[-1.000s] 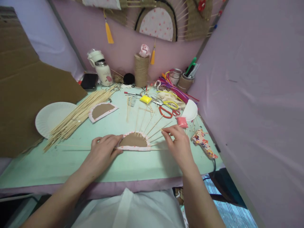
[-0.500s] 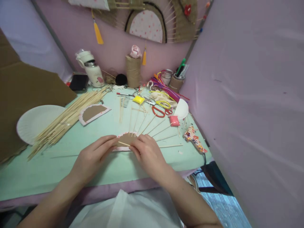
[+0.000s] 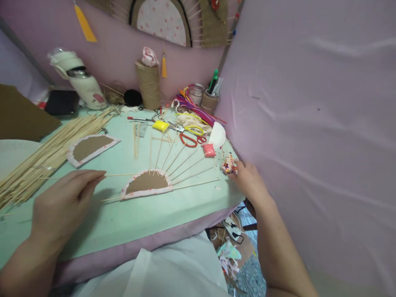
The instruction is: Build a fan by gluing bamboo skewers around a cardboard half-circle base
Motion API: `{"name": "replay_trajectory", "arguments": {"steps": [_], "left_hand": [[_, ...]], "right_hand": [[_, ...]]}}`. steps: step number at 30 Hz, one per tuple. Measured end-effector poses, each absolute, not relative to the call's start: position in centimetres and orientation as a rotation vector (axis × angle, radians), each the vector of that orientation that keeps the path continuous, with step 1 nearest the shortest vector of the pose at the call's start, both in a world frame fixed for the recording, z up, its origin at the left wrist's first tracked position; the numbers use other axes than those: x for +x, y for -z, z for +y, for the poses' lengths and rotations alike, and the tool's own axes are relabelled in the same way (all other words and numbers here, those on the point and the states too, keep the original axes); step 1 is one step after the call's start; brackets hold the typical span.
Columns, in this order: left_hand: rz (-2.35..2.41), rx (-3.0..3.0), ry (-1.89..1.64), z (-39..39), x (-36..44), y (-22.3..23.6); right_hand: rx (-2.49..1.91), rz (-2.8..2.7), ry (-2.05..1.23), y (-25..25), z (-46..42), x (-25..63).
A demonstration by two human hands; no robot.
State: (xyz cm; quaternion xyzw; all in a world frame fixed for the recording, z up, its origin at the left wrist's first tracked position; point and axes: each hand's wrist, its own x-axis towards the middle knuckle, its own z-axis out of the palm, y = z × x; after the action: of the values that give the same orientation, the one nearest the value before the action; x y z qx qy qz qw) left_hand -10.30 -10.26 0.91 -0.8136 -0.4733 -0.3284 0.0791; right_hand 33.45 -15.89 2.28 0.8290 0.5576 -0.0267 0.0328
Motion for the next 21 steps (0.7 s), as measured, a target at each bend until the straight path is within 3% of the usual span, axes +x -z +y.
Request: {"name": "replay_trajectory", "arguments": {"steps": [9,15,21], "left_hand": [[-1.407,-2.372,1.008,-9.4,-10.9,-1.4],[-1.412,-2.367,1.039,-9.4,-11.2,-0.8],[-1.408,-2.367,1.047,-9.1,-11.5,-0.1]], "right_hand": [[2.712,1.724,0.28,1.9,-15.8,36.4],[2.598,1.877,-0.279,2.4,-16.7,36.2],[2.583,1.744,-0.594,0.8,-17.8,35.7]]}}
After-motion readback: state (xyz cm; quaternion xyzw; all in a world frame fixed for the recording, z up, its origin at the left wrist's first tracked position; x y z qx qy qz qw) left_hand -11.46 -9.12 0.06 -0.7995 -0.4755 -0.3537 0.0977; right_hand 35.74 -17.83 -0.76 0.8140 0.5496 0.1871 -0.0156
